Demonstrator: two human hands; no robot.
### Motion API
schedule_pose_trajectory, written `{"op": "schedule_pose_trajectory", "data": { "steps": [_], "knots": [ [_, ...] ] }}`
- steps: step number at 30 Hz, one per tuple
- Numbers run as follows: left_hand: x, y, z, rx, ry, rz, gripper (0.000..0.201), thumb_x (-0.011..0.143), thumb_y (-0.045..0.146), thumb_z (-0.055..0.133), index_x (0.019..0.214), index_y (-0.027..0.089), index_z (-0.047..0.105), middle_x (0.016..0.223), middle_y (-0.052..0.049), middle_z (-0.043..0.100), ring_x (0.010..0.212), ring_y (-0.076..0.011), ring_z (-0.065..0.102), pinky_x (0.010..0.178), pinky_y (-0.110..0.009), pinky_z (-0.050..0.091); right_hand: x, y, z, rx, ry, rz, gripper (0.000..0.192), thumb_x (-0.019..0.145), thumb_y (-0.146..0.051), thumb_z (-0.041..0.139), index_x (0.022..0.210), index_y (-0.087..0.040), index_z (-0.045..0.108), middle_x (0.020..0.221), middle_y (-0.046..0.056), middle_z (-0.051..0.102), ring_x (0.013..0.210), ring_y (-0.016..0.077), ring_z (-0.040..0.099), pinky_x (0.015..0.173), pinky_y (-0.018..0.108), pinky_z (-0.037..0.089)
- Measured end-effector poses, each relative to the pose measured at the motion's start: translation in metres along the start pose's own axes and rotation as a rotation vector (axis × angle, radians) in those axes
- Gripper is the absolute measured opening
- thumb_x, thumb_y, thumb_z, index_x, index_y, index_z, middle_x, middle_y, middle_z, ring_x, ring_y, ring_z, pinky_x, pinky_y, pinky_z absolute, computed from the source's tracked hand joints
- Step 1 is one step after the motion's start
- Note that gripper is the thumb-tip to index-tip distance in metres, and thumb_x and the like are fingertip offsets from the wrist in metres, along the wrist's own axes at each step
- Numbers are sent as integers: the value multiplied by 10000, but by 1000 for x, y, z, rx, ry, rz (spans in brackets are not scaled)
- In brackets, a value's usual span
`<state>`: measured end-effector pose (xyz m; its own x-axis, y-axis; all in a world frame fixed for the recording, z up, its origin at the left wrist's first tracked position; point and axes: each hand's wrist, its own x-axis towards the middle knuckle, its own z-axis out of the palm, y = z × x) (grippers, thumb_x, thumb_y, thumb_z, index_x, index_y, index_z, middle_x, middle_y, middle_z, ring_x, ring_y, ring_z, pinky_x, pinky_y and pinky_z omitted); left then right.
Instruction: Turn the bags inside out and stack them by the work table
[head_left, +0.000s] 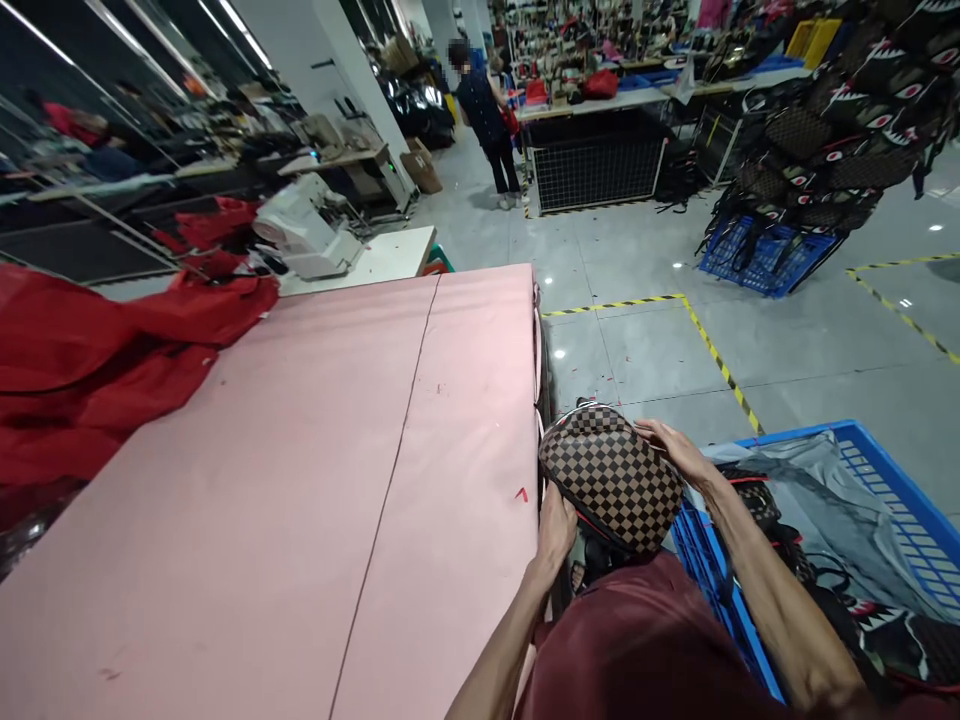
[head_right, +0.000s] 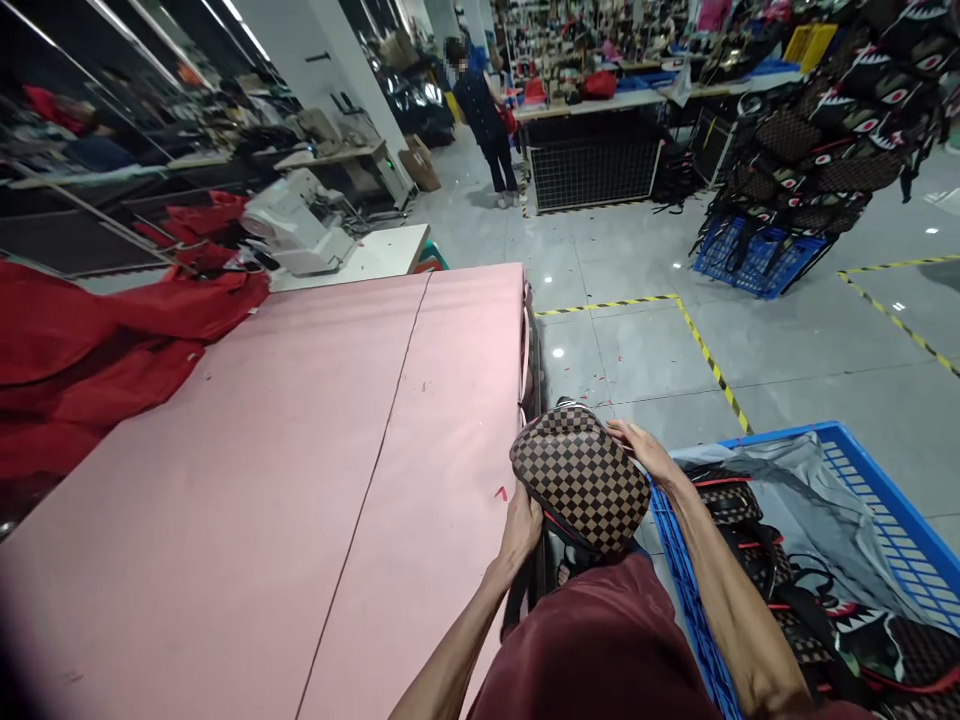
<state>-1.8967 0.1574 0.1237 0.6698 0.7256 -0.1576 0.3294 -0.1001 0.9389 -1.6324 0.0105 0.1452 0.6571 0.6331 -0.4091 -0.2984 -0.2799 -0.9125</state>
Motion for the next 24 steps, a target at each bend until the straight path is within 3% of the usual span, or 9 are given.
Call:
{"op": "schedule_pose_trajectory", "data": {
  "steps": [2, 4, 7, 9, 11, 15, 19, 22, 24],
  "knots": [
    [7, 8, 3, 14, -5, 23, 520, 1050, 300, 514, 1553, 192, 586, 1581, -211, 682, 1489, -338, 629, 1316, -507, 444, -3, -8, 12, -209, 15, -169, 707, 922, -667, 866, 1524, -319, 737, 1521, 88, 773, 1454, 353, 684, 1307, 516, 479],
    [15, 12, 6, 14, -32, 9, 533, 1043, 317, 542, 1556, 187, 595, 1600, -216, 669, 1522, -342, 609, 1345, -500, 415, -6, 0, 25, -368, 106, -166, 807, 874, -650, 914, 1591, -365, 675, 1496, 65, 786, 1416, 378, 697, 1306, 528, 455],
    [22, 6, 7, 3, -71, -19, 635, 1010, 339, 588, 1615, 150, 563, 1699, -240, 595, 1653, -350, 489, 1410, -495, 324, -6, 25, 38, -451, 112, -50, 643, 977, -643, 777, 1534, -332, 695, 1394, 82, 828, 1313, 383, 742, 1209, 507, 509],
    [22, -3, 6, -27, -56, -29, 758, 977, 331, 632, 1699, 155, 477, 1780, -222, 519, 1722, -331, 394, 1435, -480, 273, -6, 39, 42, -482, 83, -62, 573, 1038, -650, 663, 1485, -293, 709, 1384, 107, 826, 1304, 391, 747, 1153, 494, 535],
    [18, -12, 5, -97, -34, -105, 870, 905, 298, 713, 1726, 179, 450, 1789, -194, 522, 1706, -326, 427, 1426, -459, 302, -8, 44, 46, -501, 79, -99, 567, 1064, -678, 589, 1437, -272, 720, 1383, 131, 822, 1310, 410, 747, 1116, 498, 553],
    [4, -14, 4, -207, -48, -233, 722, 796, 233, 769, 1512, 184, 696, 1642, -187, 682, 1587, -368, 578, 1357, -491, 427, -22, 32, 56, -510, 131, -114, 564, 1039, -756, 584, 1277, -280, 768, 1277, 132, 847, 1219, 417, 773, 1081, 509, 575],
    [-3, 24, -13, -358, -95, -294, 457, 668, 216, 704, 1107, 180, 825, 1224, -159, 868, 1288, -397, 768, 1117, -521, 634, -31, 7, 40, -351, 96, -178, 600, 987, -840, 607, 1054, -279, 809, 1000, 86, 844, 1079, 380, 785, 1094, 519, 594],
    [-12, 70, -44, -494, -126, -315, 369, 603, 253, 704, 948, 170, 807, 973, -116, 864, 1016, -367, 826, 855, -450, 698, -31, -2, 9, 30, 94, -70, 660, 1002, -834, 560, 1135, -245, 828, 1003, 107, 849, 1030, 348, 805, 1039, 508, 638],
    [-22, 96, -73, -527, -99, -259, 355, 620, 278, 741, 951, 171, 815, 922, -94, 854, 960, -349, 827, 783, -415, 695, -34, 5, -7, 161, 208, 22, 573, 1005, -738, 614, 1108, -217, 830, 1013, 129, 853, 1037, 339, 808, 1054, 506, 636]
  ]
}}
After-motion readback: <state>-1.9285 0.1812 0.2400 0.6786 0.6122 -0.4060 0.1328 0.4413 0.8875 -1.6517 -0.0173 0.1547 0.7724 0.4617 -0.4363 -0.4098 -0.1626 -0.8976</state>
